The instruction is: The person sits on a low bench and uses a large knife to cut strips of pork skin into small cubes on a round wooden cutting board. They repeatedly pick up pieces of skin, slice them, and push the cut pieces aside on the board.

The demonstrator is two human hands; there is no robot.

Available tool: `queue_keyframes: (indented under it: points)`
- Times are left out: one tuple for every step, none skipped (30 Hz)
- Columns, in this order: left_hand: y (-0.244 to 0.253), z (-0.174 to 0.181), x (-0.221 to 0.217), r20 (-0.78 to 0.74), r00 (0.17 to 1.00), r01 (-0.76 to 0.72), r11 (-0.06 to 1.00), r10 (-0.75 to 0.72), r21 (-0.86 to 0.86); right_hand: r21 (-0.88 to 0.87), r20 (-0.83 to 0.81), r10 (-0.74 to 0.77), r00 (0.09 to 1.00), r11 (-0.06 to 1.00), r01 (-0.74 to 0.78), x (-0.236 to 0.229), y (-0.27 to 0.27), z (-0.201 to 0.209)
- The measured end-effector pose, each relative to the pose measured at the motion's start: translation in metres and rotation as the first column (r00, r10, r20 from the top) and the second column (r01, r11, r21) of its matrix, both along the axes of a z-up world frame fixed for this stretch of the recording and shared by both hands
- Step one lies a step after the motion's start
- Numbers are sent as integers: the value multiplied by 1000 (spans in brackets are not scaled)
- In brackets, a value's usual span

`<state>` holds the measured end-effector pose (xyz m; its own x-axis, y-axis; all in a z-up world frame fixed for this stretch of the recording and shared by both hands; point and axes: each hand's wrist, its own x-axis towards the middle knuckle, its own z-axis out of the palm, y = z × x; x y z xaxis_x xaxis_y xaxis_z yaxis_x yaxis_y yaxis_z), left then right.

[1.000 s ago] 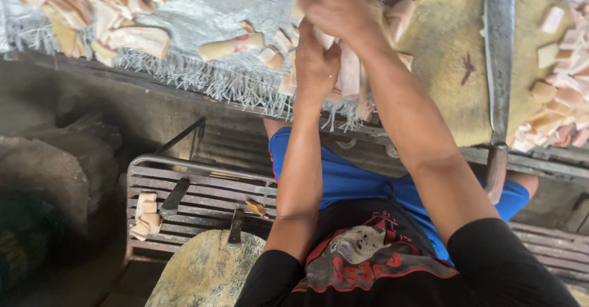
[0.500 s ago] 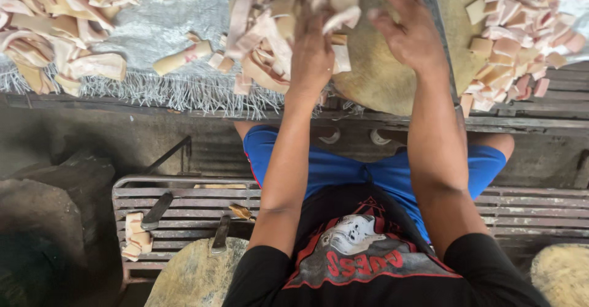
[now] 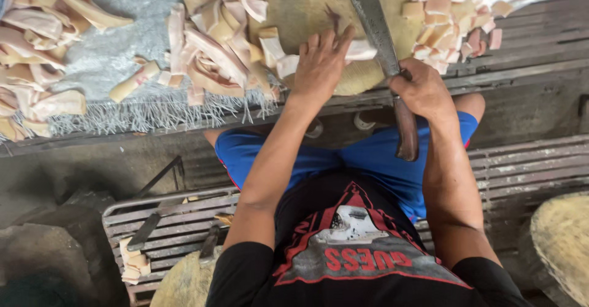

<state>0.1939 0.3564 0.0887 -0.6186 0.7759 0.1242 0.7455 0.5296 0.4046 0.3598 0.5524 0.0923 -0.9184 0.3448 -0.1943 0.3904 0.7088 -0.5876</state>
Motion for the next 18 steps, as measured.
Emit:
queue_keyframes:
  points:
    - [-2, -4, 6, 31, 999, -8, 999, 7, 31, 70, -50, 69, 996, 995, -65, 6, 1, -3]
    - [-9, -8, 9, 56, 998, -14, 998, 11, 61, 142, -101, 141, 985, 982, -125, 10, 0, -5]
    - [-14, -11, 11, 80, 997, -22, 996, 15, 90, -213, -12, -56, 998, 976, 53, 12, -5, -9]
    - [-13, -14, 11, 119, 993, -26, 995, 15, 92, -514, 137, -211, 968, 820, 251, 12, -9, -11]
    - [-12, -16, 10, 158, 987, -31, 995, 16, 94, -722, 320, -295, 900, 539, 433, 13, -14, -12]
    - [-14, -18, 14, 202, 979, -43, 995, 24, 88, -738, 229, -308, 924, 564, 371, 17, -23, -12]
    - [-14, -19, 20, 209, 978, -31, 997, 15, 74, -747, 135, -318, 938, 590, 308, 21, -31, -12]
    - [-10, -19, 23, 213, 977, -18, 998, 4, 64, -747, 36, -325, 945, 620, 242, 24, -36, -9]
    - [-6, -17, 25, 218, 976, -5, 999, -7, 54, -648, 3, -340, 941, 716, 260, 31, -38, -4]
    - [-8, -15, 28, 222, 975, -11, 999, -1, 51, -542, -28, -343, 939, 794, 274, 38, -43, 1]
    - [-9, -12, 30, 225, 974, -16, 999, 5, 48, -427, -59, -342, 938, 858, 286, 45, -48, 6]
    - [-8, -9, 31, 227, 974, -18, 998, 6, 52, -369, -118, -302, 946, 898, 240, 53, -49, 10]
    - [-10, -6, 29, 185, 983, -20, 999, 11, 45, -307, -174, -256, 951, 932, 195, 59, -49, 14]
    - [-16, -3, 30, 152, 988, -24, 999, 18, 36, -241, -216, -204, 955, 959, 151, 68, -51, 18]
    - [-24, -1, 30, 120, 993, -28, 999, 25, 28, -159, -212, -176, 961, 977, 144, 73, -55, 18]
    - [-32, 3, 27, 146, 989, -38, 999, 40, -10, -75, -212, -150, 966, 988, 137, 73, -59, 16]
    - [-40, 6, 26, 171, 984, -48, 998, 56, -48, 10, -210, -123, 970, 992, 128, 72, -61, 16]
    - [-48, 8, 26, 198, 978, -54, 995, 70, -88, 49, -165, -104, 981, 992, 113, 73, -63, 16]
